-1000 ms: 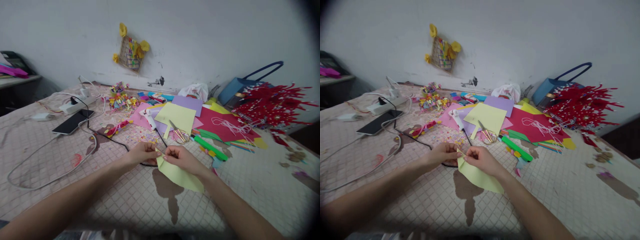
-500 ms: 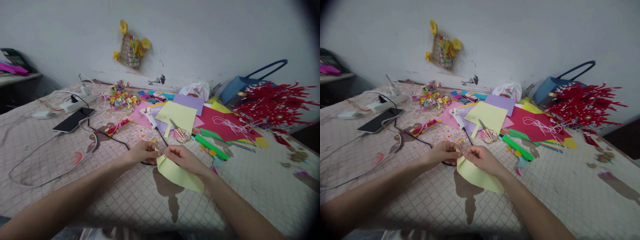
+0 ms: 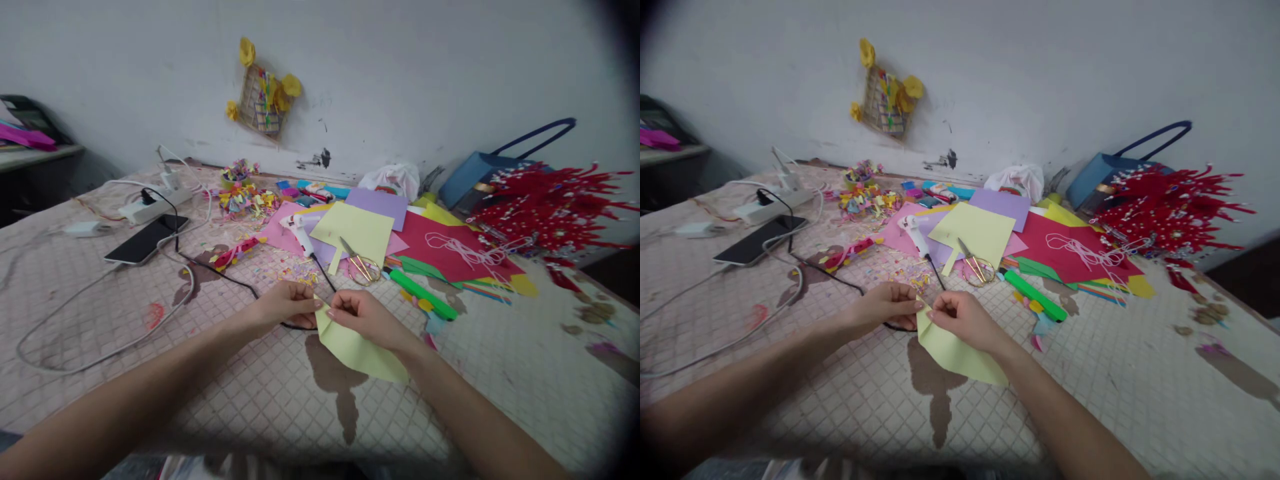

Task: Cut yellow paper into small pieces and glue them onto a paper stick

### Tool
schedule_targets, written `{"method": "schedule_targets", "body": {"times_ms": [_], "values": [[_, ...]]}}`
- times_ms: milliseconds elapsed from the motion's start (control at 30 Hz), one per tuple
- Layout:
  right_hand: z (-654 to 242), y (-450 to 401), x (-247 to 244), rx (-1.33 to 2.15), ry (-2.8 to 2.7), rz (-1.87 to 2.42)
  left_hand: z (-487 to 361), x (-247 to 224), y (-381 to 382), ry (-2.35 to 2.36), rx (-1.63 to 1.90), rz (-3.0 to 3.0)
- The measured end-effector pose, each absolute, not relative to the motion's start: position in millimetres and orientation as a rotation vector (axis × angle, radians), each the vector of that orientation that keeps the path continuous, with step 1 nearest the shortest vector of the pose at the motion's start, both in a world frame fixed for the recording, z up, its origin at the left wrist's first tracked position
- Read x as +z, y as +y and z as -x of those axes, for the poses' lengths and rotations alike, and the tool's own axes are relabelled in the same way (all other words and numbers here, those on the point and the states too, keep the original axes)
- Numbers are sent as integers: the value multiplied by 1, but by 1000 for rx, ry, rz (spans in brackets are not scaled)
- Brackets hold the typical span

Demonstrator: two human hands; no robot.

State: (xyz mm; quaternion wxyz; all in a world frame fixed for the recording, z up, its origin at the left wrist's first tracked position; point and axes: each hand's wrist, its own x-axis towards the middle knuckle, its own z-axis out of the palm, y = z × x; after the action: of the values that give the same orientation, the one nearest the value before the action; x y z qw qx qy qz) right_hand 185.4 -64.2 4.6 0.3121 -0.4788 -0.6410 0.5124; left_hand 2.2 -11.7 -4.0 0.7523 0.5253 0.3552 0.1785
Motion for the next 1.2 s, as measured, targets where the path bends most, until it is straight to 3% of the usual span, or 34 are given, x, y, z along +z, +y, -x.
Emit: {"method": "schedule_targets", "body": {"times_ms": [1200], "values": [[-185,-66,10,1436,-1639,1302,-1,-6,-14,724,384,-1218]]}}
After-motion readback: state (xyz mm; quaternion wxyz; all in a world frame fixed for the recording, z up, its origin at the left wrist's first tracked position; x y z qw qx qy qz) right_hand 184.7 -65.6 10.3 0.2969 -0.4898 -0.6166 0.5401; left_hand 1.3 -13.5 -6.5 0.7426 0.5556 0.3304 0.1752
